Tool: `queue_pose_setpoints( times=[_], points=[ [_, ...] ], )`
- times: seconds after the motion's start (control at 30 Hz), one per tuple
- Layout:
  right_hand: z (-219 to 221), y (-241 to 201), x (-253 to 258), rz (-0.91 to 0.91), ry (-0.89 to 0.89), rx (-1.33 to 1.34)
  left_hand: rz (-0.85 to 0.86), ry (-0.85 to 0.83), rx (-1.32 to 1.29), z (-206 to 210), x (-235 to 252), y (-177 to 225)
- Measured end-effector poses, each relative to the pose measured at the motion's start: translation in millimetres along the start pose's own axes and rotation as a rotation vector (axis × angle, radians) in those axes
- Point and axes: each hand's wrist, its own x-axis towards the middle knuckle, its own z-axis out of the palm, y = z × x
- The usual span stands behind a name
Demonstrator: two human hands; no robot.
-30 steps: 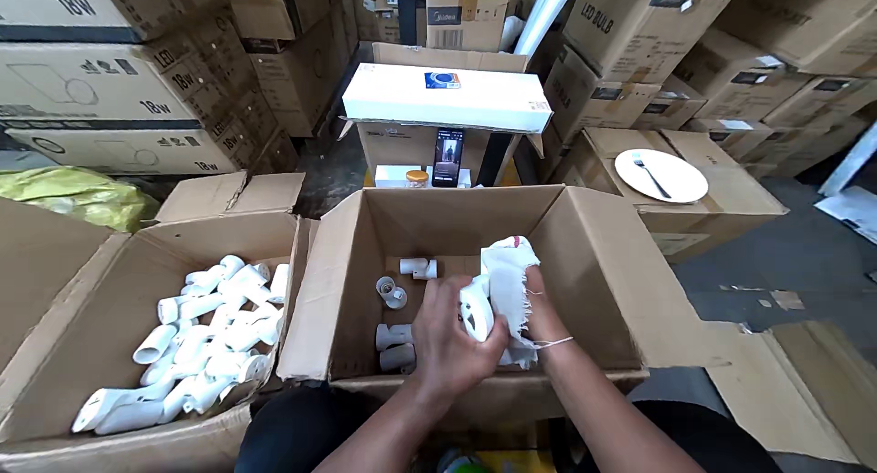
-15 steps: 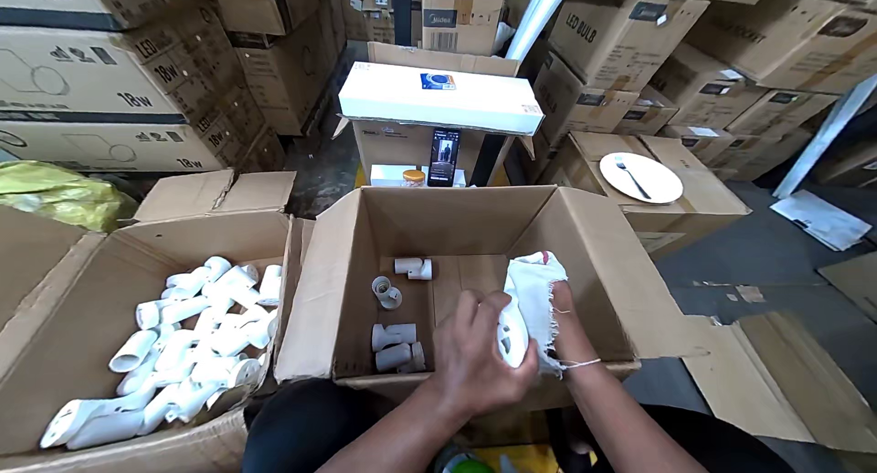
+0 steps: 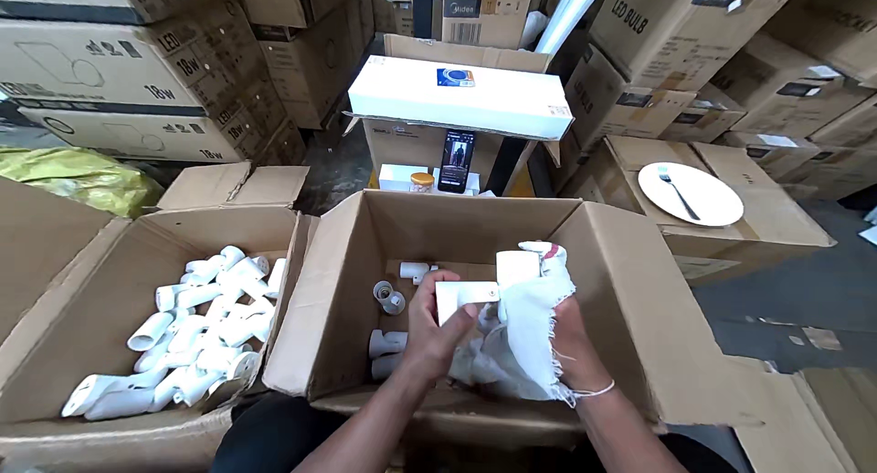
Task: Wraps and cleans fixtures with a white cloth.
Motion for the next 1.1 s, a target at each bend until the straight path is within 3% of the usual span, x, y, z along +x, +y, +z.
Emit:
queue_pose_setpoints(
  times=[0.17,0.3,0.37,0.43,0.5,0.63,0.73,0.83,0.9,1.0,1.1],
  points=[
    [4,26,13,0.001,0.068,0.075,0.475,0.015,0.779,6,-12,-18],
    [12,48,19,0.14,0.174,-0.015,0.726,-0.093,1.069,12,-16,-23],
    [14,52,19,0.287,0.208,-0.072,0.746,-0.129,1.127,14,-20,-30],
    [15,53,19,0.329,0.22,-0.073,0.684,-0.099,1.056,12,-22,-33],
    [14,53,20,0.25,0.208,-0.008,0.547,-0.074,0.86,7,-19,-30],
    [7,31,19,0.081,0.128,0.115,0.137,-0.051,0.188,-2,1,-14],
    [0,16,12,0.085,0.007,0.283,-0.109,-0.051,-0.287,-7,10,-16],
    [-13,21,8,0.168,-0.166,0.469,-0.304,-0.003,-0.481,-9,8,-19],
    [-17,21,1,0.213,-0.184,0.415,-0.384,0.07,-0.528,-11,9,-19],
    [-4,20,1,0.257,-0.13,0.325,-0.28,0.209,-0.416,-9,10,-23],
    [13,31,10,0.311,-0.109,0.34,0.115,0.254,-0.075,-4,11,-25]
  ],
)
